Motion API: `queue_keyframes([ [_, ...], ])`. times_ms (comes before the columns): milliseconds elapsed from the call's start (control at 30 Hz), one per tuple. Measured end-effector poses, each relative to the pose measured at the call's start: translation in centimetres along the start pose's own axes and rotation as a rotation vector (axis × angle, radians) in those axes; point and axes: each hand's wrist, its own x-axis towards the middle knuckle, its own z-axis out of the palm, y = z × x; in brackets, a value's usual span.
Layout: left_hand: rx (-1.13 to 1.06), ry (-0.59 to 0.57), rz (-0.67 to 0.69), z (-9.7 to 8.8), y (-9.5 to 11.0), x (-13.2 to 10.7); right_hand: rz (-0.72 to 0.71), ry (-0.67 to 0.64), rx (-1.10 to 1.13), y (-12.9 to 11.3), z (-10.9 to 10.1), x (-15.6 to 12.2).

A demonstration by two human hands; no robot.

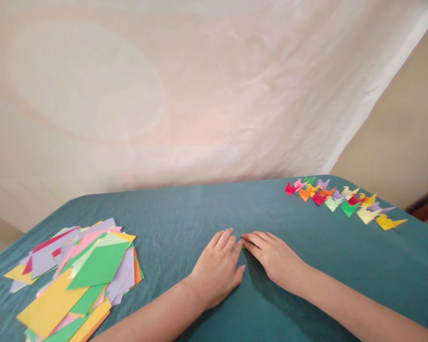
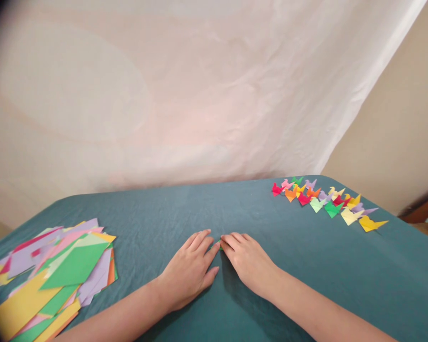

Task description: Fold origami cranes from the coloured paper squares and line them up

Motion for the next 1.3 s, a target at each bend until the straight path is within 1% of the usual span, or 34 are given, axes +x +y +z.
queue_keyframes([
  [133,-0.081,0.009,0.003,0.0,-0.9,0.1,-0.002,-0.032,-0.014,-0.1,-0.1,0.2],
  [233,-0.171,0.038,-0.002,0.3,-1.9,0.1,0.02,-0.016,0.031,0.1,0.1,0.1],
  [400,-0.265,0.116,-0.024,1.2,-2.6,0.4,0.108,0.114,0.175,0.4,0.9,0.2],
  [533,-0.328,0.127,-0.054,1.4,-2.6,0.4,0.185,0.174,0.303,0.6,1.4,0.5],
  [633,-0.4,0.115,-0.121,1.2,-2.8,0.5,0.223,0.18,0.388,0.8,1.6,0.7],
  [733,-0.456,0.071,-0.183,0.7,-3.0,1.1,0.246,0.19,0.473,0.9,1.6,0.8],
  [867,-0.5,-0.063,-0.212,0.0,-3.3,2.5,0.263,0.203,0.599,0.9,1.7,0.9],
  [967,-0.553,-0.144,-0.287,-0.1,-3.3,3.4,0.27,0.228,0.704,0.8,1.6,0.9],
  [1033,-0.599,-0.149,-0.329,0.3,-3.3,3.6,0.274,0.249,0.762,0.6,1.4,0.9],
  [1100,-0.674,-0.144,-0.328,0.8,-3.4,3.6,0.287,0.276,0.798,0.5,1.3,0.9],
  [1200,-0.85,-0.13,-0.323,1.4,-3.5,3.5,0.32,0.314,0.864,0.4,1.4,0.9],
  [1300,-1.038,-0.1,-0.381,1.7,-3.4,3.5,0.369,0.354,0.982,0.6,1.8,0.9],
])
